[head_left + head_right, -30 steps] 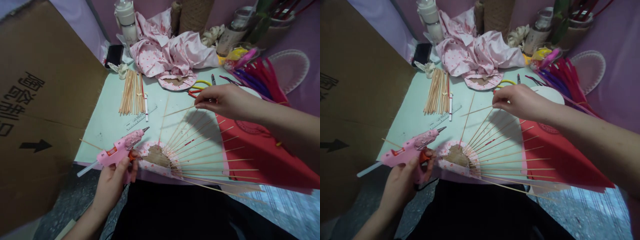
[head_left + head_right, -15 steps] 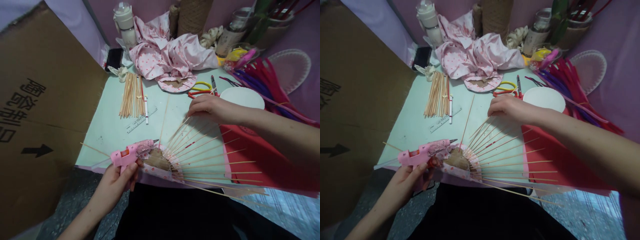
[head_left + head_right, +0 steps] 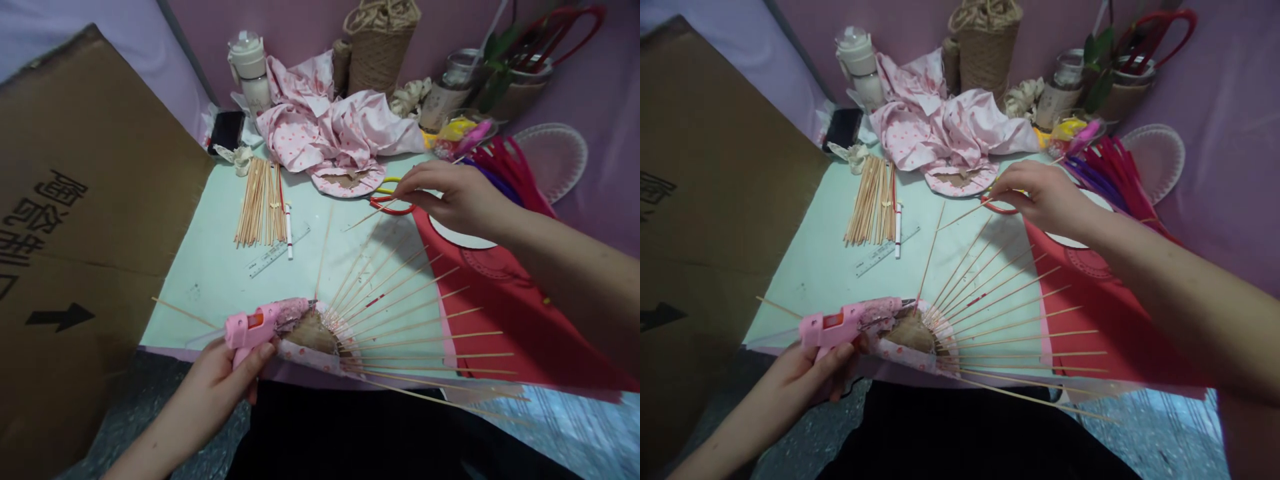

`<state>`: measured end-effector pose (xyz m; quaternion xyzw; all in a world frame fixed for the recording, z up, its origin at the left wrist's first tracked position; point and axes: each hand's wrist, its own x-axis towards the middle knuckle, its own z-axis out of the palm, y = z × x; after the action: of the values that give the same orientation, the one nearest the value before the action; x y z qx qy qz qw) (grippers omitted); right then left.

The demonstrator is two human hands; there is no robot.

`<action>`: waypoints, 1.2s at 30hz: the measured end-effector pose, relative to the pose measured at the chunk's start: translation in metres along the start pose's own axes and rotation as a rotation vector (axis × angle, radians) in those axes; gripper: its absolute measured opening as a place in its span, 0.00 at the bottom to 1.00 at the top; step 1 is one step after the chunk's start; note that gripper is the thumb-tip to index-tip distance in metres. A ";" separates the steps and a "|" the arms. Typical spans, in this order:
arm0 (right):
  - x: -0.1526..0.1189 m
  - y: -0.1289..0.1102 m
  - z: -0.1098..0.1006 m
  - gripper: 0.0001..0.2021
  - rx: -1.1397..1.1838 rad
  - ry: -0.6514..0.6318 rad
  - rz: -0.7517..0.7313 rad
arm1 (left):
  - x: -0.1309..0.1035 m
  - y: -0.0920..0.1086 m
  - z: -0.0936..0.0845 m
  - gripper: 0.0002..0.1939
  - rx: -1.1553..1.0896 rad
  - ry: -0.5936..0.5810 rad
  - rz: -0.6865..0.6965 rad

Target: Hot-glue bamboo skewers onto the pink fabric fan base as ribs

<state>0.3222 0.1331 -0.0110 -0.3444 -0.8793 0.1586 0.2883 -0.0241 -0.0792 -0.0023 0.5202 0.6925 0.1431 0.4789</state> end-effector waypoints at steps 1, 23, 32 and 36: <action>0.000 -0.001 0.000 0.11 0.010 -0.011 0.002 | 0.000 0.000 0.000 0.30 0.016 0.002 -0.006; 0.003 -0.012 0.065 0.14 -0.004 -0.295 -0.379 | -0.004 0.000 -0.005 0.27 0.272 -0.153 -0.015; 0.005 -0.009 0.069 0.14 -0.020 -0.323 -0.382 | -0.003 0.004 -0.008 0.27 0.286 -0.208 -0.044; 0.004 -0.009 0.063 0.14 -0.013 -0.349 -0.369 | -0.003 0.005 -0.006 0.27 0.303 -0.198 -0.041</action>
<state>0.2760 0.1247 -0.0544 -0.1474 -0.9647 0.1549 0.1540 -0.0263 -0.0773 0.0060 0.5839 0.6659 -0.0246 0.4638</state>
